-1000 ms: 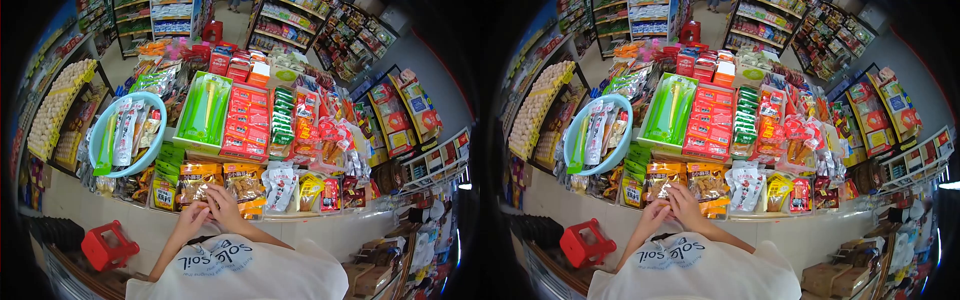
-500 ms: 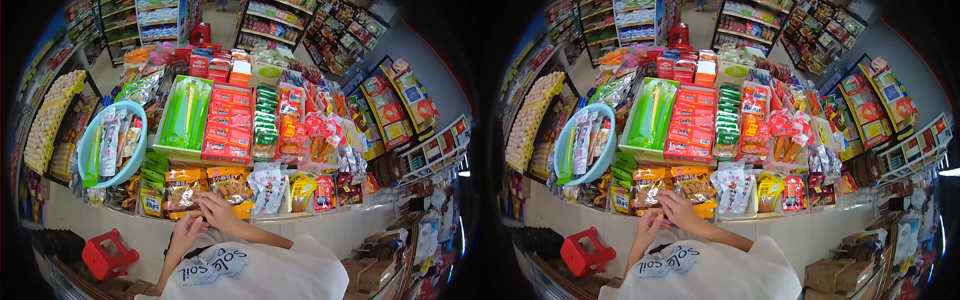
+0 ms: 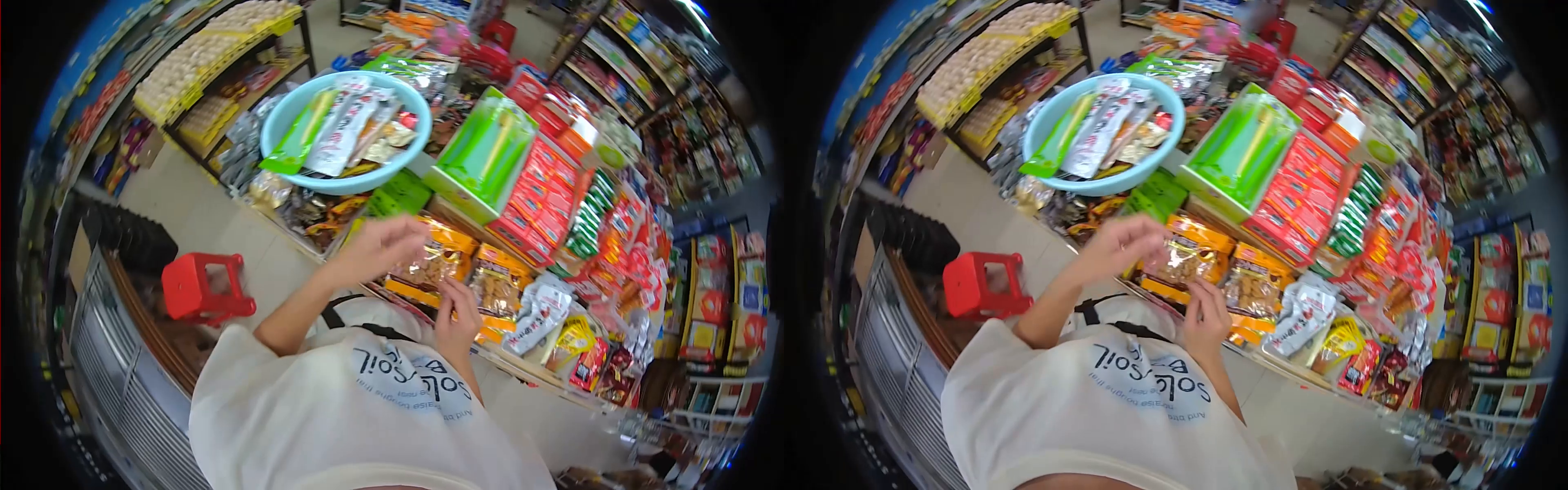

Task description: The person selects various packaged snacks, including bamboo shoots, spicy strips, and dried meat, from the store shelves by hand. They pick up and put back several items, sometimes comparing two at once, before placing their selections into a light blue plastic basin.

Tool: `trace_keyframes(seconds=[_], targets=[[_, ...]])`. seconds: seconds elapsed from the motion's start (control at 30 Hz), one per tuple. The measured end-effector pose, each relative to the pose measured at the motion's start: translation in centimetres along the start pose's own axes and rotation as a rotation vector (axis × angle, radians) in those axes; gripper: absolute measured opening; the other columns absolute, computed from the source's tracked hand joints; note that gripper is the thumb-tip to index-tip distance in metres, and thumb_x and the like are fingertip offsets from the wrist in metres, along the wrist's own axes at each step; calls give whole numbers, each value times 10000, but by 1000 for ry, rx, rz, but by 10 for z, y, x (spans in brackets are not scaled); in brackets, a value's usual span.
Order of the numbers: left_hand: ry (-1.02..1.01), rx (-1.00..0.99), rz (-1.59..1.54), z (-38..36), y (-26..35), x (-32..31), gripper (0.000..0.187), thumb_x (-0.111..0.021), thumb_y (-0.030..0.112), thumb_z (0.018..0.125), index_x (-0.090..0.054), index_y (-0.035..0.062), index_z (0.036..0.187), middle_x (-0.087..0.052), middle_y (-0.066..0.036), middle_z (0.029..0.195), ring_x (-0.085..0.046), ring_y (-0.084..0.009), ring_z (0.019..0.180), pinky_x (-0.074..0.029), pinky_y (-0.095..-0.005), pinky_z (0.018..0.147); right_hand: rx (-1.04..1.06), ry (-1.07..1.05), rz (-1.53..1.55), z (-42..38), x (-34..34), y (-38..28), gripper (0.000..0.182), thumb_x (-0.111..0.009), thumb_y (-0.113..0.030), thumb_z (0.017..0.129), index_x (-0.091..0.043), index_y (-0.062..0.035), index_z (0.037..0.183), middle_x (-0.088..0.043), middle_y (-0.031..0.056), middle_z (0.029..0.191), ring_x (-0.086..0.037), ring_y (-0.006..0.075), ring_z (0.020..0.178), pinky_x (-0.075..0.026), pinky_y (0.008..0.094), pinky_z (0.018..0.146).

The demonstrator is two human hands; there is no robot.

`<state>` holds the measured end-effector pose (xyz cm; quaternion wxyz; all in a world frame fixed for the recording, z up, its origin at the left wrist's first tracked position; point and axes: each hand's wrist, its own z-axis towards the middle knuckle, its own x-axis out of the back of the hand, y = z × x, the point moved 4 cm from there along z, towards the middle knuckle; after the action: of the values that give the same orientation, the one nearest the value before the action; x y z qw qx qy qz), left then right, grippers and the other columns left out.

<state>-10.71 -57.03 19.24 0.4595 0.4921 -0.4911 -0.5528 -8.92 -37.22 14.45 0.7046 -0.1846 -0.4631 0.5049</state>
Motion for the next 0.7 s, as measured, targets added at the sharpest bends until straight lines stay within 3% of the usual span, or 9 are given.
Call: trace_keyframes(seconds=[0.07, 0.13, 0.17, 0.2, 0.27, 0.3, 0.37, 0.5, 0.7], targets=[[140, -85, 102, 11, 32, 44, 215, -561, 175, 972, -599, 1, 1092, -680, -67, 898, -645, -98, 805, -524, -244, 743, -3, 13, -22, -1, -4, -6, 189, -592, 90, 816, -683, 3, 958, -665, 155, 1001, -664, 289, 872, -526, 331, 756], [471, -312, 567, 20, 67, 92, 218, -584, 175, 949, -609, -1, 1076, -682, -45, 928, -627, -131, 897, -501, -278, 757, -30, 35, -24, 1, -9, -10, 189, -593, 95, 818, -685, 8, 958, -664, 162, 1002, -664, 281, 875, -527, 327, 755], [626, -334, 639, 24, 73, 118, 274, -605, 214, 932, -588, 9, 1112, -690, -69, 954, -644, -205, 915, -499, -346, 797, -32, 36, -18, 1, -12, -10, 186, -592, 101, 821, -683, 17, 958, -665, 168, 1008, -665, 281, 886, -529, 328, 762], [635, -335, 640, 27, 73, 138, 274, -605, 214, 932, -588, 9, 1112, -690, -69, 954, -644, -205, 915, -499, -346, 797, -25, 31, -14, 2, -14, -14, 186, -592, 101, 821, -683, 17, 958, -665, 168, 1008, -665, 281, 886, -529, 328, 762], [901, -127, 1382, 30, 70, 172, 445, -651, 366, 884, -572, 40, 1176, -667, -139, 1066, -625, -304, 994, -501, -388, 812, -6, 64, -31, 5, -16, -20, 179, -593, 102, 821, -681, 23, 955, -666, 170, 1006, -667, 280, 897, -530, 331, 778], [904, -129, 1380, 32, 67, 181, 445, -651, 366, 884, -572, 40, 1176, -667, -139, 1066, -625, -304, 994, -501, -388, 812, -2, 64, -32, 4, -17, -21, 179, -593, 102, 821, -681, 23, 955, -666, 170, 1006, -667, 280, 897, -530, 331, 778], [695, 458, 1314, 41, 42, 202, 652, -676, 516, 812, -516, 36, 1223, -649, -175, 1080, -593, -379, 1056, -481, -440, 877, -47, 85, -32, 4, -20, -20, 174, -593, 103, 821, -679, 27, 951, -666, 172, 1003, -667, 279, 905, -530, 335, 797], [599, 441, 1333, 47, 23, 209, 792, -716, 601, 722, -507, 8, 1204, -629, -246, 1056, -610, -371, 1036, -494, -461, 858, -62, 111, -38, 0, -26, -19, 174, -592, 105, 819, -676, 30, 952, -668, 172, 1004, -668, 279, 909, -529, 337, 806], [538, 400, 1216, 50, 19, 219, 839, -741, 569, 713, -464, 11, 1274, -630, -259, 1022, -626, -415, 954, -506, -463, 821, -78, 89, -12, -5, -36, -22, 178, -593, 105, 816, -671, 34, 960, -669, 166, 1008, -672, 271, 893, -533, 333, 792]])
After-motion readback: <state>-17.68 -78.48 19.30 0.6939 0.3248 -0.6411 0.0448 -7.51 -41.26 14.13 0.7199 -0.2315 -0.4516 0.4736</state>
